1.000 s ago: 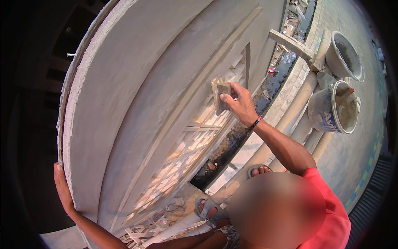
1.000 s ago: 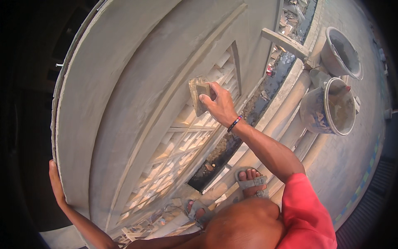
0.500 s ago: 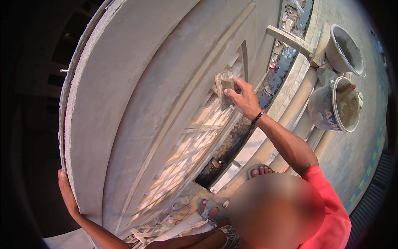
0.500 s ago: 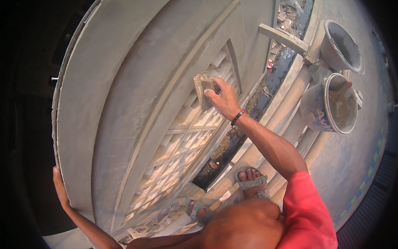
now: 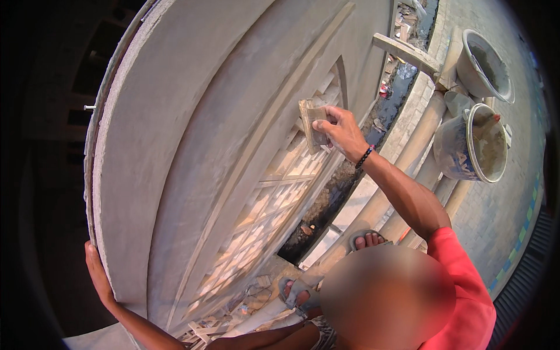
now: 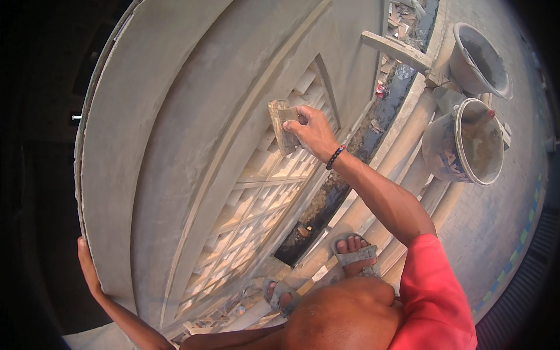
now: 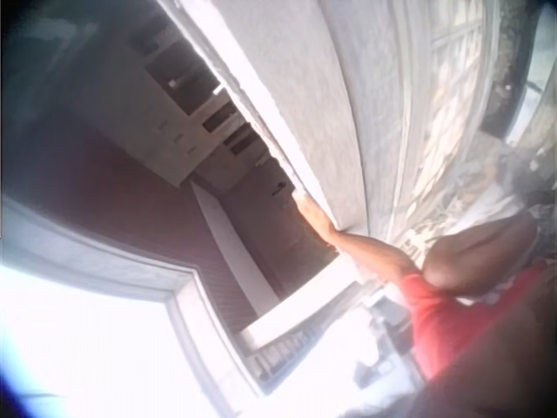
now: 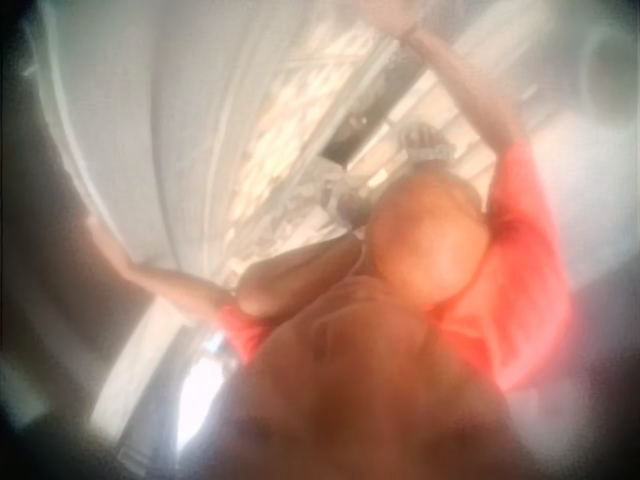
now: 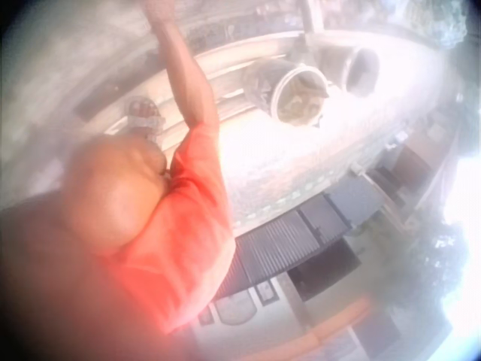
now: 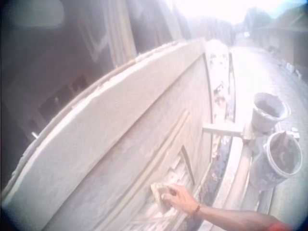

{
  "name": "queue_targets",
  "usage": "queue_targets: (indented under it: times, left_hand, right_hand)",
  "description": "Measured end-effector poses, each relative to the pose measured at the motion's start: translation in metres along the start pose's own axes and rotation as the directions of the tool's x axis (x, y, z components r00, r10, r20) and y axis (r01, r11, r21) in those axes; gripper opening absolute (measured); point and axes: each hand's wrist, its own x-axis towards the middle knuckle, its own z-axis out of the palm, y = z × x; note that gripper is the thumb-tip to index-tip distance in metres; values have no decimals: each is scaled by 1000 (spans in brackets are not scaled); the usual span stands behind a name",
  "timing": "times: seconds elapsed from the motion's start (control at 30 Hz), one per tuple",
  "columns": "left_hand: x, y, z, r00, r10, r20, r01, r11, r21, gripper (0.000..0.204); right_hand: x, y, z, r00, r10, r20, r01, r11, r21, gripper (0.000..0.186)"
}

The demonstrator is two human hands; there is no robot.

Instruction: The person smooths a freshly plastered curved wall using a trowel. They repeatedly scrape and level the surface, occasionally dipping the trowel into a bucket of water to clean it. The person stands on wooden scaffolding during the task.

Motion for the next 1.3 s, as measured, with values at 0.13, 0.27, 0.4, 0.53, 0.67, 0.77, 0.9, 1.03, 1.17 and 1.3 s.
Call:
queue_targets:
  times: [0.13,0.27,0.4,0.53,0.67,0.77,0.9,1.03,1.17,1.3]
  left_hand:
    - [4,8,5,999,22,34,-22,1000,3,46]
    - [4,10,5,998,35,43,-36,999,23,46]
    - [0,13,5,999,39,32,-40,999,32,45]
    - [-2,19,5,999,32,38,-33,999,19,45]
    - [0,18,9,999,42,29,-42,999,8,46]
    - [5,2,1,997,33,64,-33,999,3,46]
    - [4,6,1,998,46,36,-47,999,13,46]
    - [4,5,1,998,42,40,-44,998,51,46]
    - [0,15,3,999,11,50,-14,999,46,47]
    - [1,8,4,1000,0,22,-1,1000,28,47]
  right_hand:
    - [64,-44,-74,949,-7,-316,41,994,102,18]
    - [78,-45,-62,972,32,-233,-18,998,63,17]
    - [6,9,3,986,81,144,-80,997,-7,24]
    - [-10,-9,-26,964,219,148,-250,938,240,17]
    - [38,-54,-97,980,128,-149,-80,952,296,15]
    - [82,-77,-119,970,34,-239,19,976,215,16]
    - [106,-85,-104,961,-16,-275,66,983,173,16]
    - [71,-32,-51,984,29,-173,-24,999,34,23]
    - [30,8,-57,996,-28,82,28,1000,-3,37]
    - [65,-36,-94,950,-230,-210,237,972,8,37]
